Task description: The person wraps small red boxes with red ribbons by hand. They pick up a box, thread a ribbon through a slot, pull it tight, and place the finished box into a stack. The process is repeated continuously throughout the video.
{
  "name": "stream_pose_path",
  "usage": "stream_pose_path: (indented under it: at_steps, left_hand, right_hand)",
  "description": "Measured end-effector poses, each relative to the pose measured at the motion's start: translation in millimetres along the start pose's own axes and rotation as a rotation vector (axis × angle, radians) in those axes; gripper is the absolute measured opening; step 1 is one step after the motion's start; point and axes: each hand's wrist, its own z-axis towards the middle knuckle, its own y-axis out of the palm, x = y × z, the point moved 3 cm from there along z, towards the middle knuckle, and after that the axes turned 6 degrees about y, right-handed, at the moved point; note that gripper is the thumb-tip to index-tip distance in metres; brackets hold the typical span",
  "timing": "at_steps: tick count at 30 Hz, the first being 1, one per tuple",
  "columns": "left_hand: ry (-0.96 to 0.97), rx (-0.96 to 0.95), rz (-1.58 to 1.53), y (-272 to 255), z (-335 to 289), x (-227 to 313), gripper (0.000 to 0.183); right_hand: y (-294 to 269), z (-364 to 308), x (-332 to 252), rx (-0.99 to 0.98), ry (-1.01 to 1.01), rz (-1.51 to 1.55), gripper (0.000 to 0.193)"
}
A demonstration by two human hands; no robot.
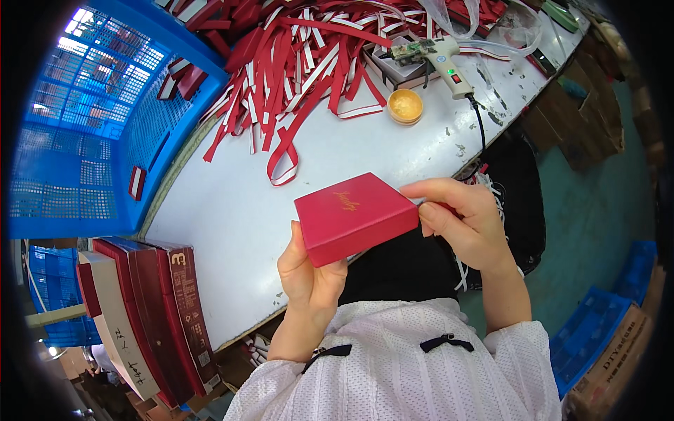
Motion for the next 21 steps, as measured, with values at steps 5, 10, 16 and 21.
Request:
stream_pose_path:
  at_steps: [5,10,16,21]
  left_hand:
    - [0.419,-0.109,0.618,-7,10,-17,0.027]
    - [0.608,0.022,0.85,2,24,-17,0.031]
    - [0.185,-0.013,0.195,8,24,-5,0.032]
    - [0.121,0.049,0.032,9,20,-7,0.035]
  right_hand:
    - [18,-8,-1,0.082,-0.088,-0.073,0.02]
    - [11,-7,0,0.16,-0.075,-0.279,0.016]
    - [-10,-3,-1,0.203,-0.075,-0.19,0.014]
    - [-3,3,5,0.235,-0.109,-0.174,0.014]
